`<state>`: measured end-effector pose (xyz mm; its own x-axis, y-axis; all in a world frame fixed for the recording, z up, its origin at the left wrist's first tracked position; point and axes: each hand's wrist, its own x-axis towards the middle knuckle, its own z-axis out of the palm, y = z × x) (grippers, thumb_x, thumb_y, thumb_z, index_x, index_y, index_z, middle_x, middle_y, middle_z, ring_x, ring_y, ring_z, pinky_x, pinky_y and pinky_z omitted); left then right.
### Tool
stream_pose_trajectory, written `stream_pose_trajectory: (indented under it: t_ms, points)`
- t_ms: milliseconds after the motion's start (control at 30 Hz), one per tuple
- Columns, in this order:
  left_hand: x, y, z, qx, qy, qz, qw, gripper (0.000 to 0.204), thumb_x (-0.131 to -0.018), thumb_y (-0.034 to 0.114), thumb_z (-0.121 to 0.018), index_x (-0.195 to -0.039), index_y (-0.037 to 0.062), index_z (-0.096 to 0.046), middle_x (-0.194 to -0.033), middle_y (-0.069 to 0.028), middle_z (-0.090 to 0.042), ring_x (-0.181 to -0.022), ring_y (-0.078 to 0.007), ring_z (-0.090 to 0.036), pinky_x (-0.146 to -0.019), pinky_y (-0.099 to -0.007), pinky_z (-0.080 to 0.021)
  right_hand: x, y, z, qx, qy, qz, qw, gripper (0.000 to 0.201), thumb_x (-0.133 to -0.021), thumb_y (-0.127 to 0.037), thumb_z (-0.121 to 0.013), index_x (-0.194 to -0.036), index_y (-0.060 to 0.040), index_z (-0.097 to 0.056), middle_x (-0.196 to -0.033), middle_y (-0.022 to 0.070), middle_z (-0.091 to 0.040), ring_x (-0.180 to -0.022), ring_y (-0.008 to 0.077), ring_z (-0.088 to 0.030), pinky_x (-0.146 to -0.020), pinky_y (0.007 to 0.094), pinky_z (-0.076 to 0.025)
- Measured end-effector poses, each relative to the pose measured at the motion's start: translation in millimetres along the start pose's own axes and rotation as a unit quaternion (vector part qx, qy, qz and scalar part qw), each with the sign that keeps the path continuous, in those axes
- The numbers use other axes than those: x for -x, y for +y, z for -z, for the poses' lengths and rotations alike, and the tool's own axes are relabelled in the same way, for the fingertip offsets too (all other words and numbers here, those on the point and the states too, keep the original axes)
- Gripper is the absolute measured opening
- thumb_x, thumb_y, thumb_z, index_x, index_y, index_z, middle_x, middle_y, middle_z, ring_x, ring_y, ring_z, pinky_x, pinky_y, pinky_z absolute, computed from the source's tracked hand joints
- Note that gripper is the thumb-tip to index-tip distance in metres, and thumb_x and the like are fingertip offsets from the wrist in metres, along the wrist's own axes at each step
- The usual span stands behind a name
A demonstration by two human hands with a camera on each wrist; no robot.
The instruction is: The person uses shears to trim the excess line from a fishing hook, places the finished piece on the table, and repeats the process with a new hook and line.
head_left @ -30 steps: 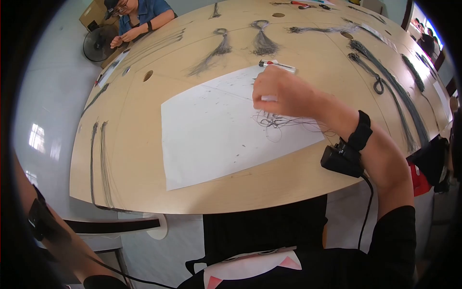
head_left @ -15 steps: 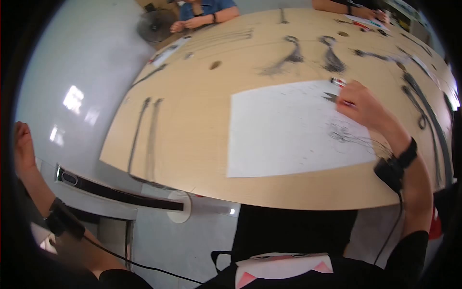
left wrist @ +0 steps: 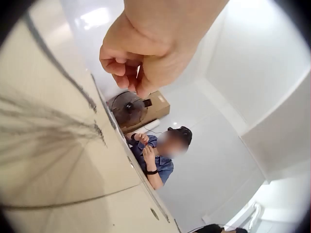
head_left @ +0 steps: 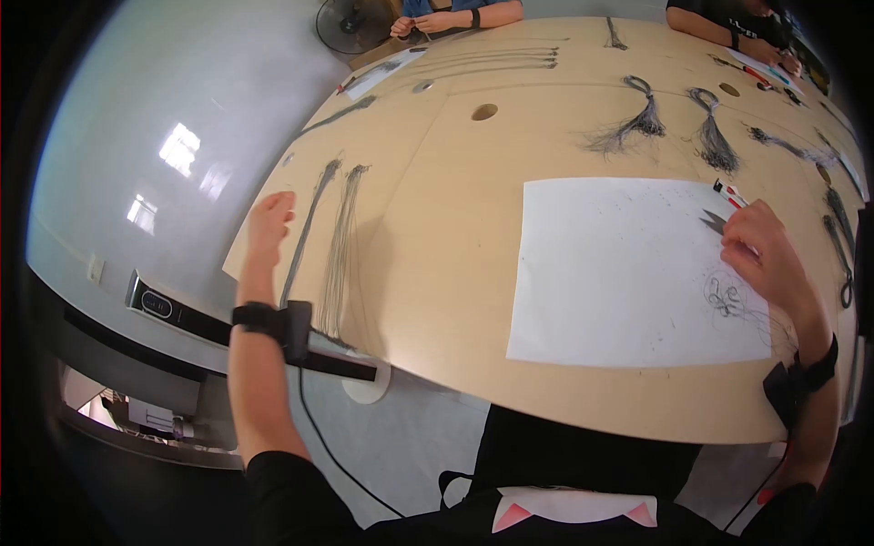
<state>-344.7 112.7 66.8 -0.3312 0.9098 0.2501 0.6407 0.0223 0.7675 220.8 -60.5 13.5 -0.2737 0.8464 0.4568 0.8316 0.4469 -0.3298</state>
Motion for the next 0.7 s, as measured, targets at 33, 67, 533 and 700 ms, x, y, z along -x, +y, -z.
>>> stream_pose_trajectory:
  t_ms: [33, 67, 533, 700]
  points:
    - [-13, -11, -16, 0.013, -0.006, 0.019, 1.0, 0.028, -0.075, 0.026, -0.057, -0.092, 0.0035, -0.058, -0.071, -0.0003, -0.052, -0.058, -0.0062, -0.044, -0.044, -0.0199, -0.031, -1, -2, 0, 0.002, 0.002, -0.001, 1.0, 0.012, -0.062, -0.003, -0.06, -0.068, -0.0013, -0.051, -0.074, 0.0079, -0.05, -0.073, 0.0234, -0.045, -0.064, 0.0302, -0.037]
    - [-24, -16, -28, 0.014, -0.007, 0.017, 1.0, 0.028, -0.075, 0.026, -0.057, -0.092, 0.0035, -0.058, -0.071, -0.0003, -0.052, -0.058, -0.0062, -0.044, -0.044, -0.0199, -0.031, -2, -4, 0, -0.006, 0.007, -0.017, 1.0, 0.012, -0.061, -0.002, -0.061, -0.068, -0.001, -0.051, -0.075, 0.0085, -0.05, -0.074, 0.0239, -0.045, -0.064, 0.0305, -0.038]
    - [-128, -68, -91, -0.161, -0.059, 0.004, 0.985, 0.024, -0.076, 0.024, -0.056, -0.089, 0.0037, -0.058, -0.063, -0.0019, -0.051, -0.052, -0.0081, -0.046, -0.041, -0.019, -0.03, -15, -7, -3, 0.004, -0.022, -0.043, 0.999, 0.019, -0.056, 0.004, -0.062, -0.071, -0.0004, -0.052, -0.077, 0.0104, -0.051, -0.074, 0.0261, -0.047, -0.063, 0.0332, -0.039]
    - [-120, -69, -74, -0.086, -0.109, -0.051, 0.989, 0.019, -0.08, 0.017, -0.046, -0.093, 0.0048, -0.052, -0.067, -0.0001, -0.051, -0.047, -0.0078, -0.044, -0.04, -0.0239, -0.036, -12, -4, 5, 0.039, 0.009, 0.011, 0.999, 0.012, -0.062, 0.001, -0.059, -0.073, -0.0014, -0.053, -0.076, 0.011, -0.052, -0.074, 0.0266, -0.049, -0.064, 0.0339, -0.04]
